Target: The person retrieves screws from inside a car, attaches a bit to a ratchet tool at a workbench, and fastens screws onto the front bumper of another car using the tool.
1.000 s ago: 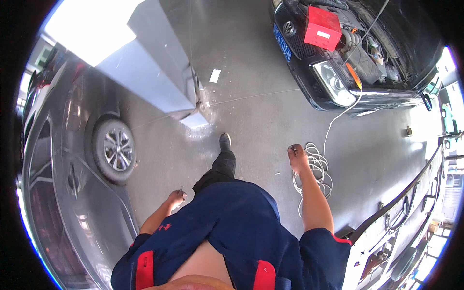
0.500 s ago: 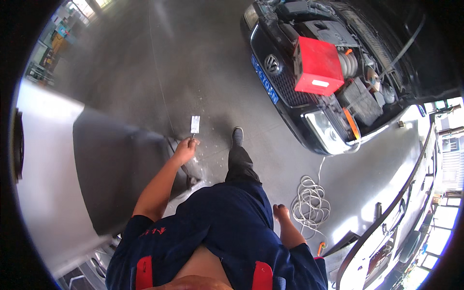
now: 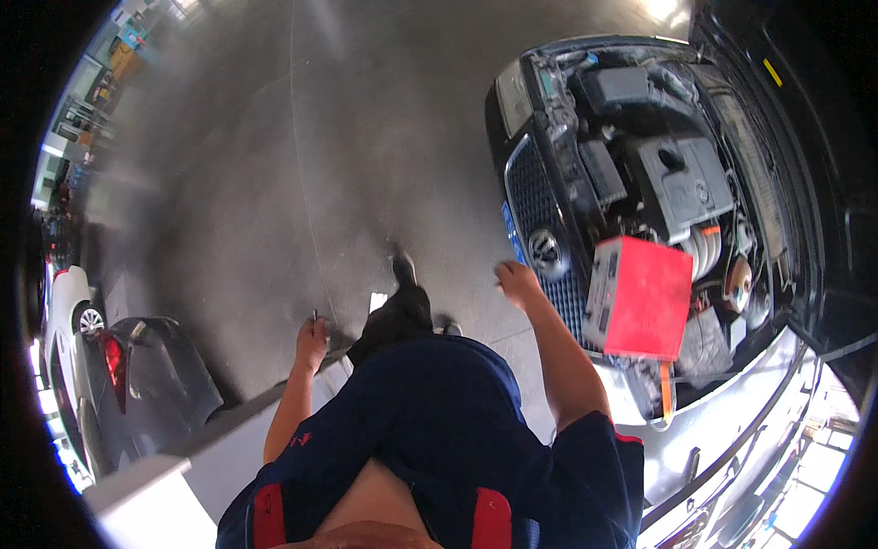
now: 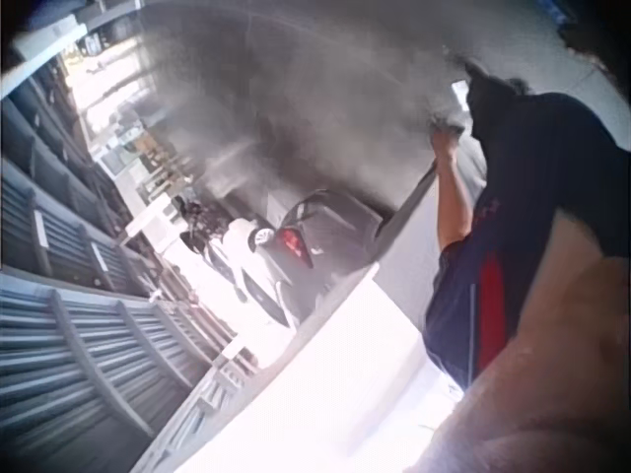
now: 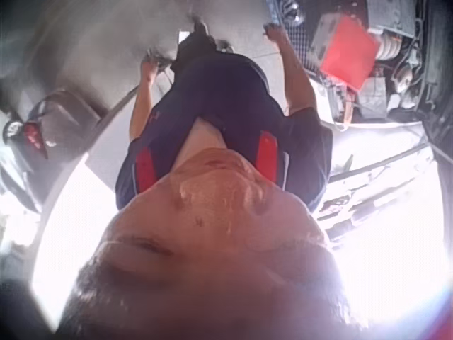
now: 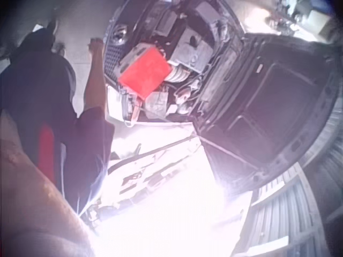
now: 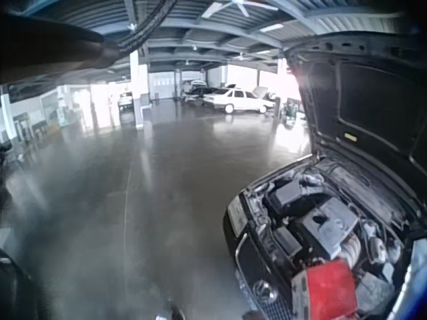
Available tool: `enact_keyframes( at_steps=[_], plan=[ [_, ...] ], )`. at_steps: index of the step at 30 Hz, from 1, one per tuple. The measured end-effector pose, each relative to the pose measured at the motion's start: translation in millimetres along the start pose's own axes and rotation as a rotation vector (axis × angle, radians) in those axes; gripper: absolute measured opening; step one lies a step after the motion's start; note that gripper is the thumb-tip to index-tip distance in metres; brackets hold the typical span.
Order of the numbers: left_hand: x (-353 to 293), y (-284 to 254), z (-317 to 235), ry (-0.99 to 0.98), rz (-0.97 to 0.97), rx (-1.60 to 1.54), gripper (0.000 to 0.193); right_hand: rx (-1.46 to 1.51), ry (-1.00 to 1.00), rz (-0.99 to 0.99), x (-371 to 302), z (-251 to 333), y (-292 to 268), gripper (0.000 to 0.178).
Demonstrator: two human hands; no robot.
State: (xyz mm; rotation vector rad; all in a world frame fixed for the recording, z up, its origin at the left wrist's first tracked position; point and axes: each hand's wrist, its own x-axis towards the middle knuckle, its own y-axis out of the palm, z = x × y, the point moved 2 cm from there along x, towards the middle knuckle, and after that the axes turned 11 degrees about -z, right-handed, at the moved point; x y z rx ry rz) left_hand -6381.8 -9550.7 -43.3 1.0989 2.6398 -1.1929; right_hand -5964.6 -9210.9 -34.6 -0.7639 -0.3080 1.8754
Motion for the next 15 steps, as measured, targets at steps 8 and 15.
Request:
enact_keyframes(
  at_steps=[8,15],
  plan=[
    [261.6,48.9,-363.4,0.642,0.12,0.004,0.02,0.685,0.073,0.354,202.6,338.8,-12.9,0.038],
    [452.0,67.4,-610.0,0.94,0.366,0.046,0.019,1.03,0.08,0.39,381.9,466.4,-54.4,0.043]
  ],
)
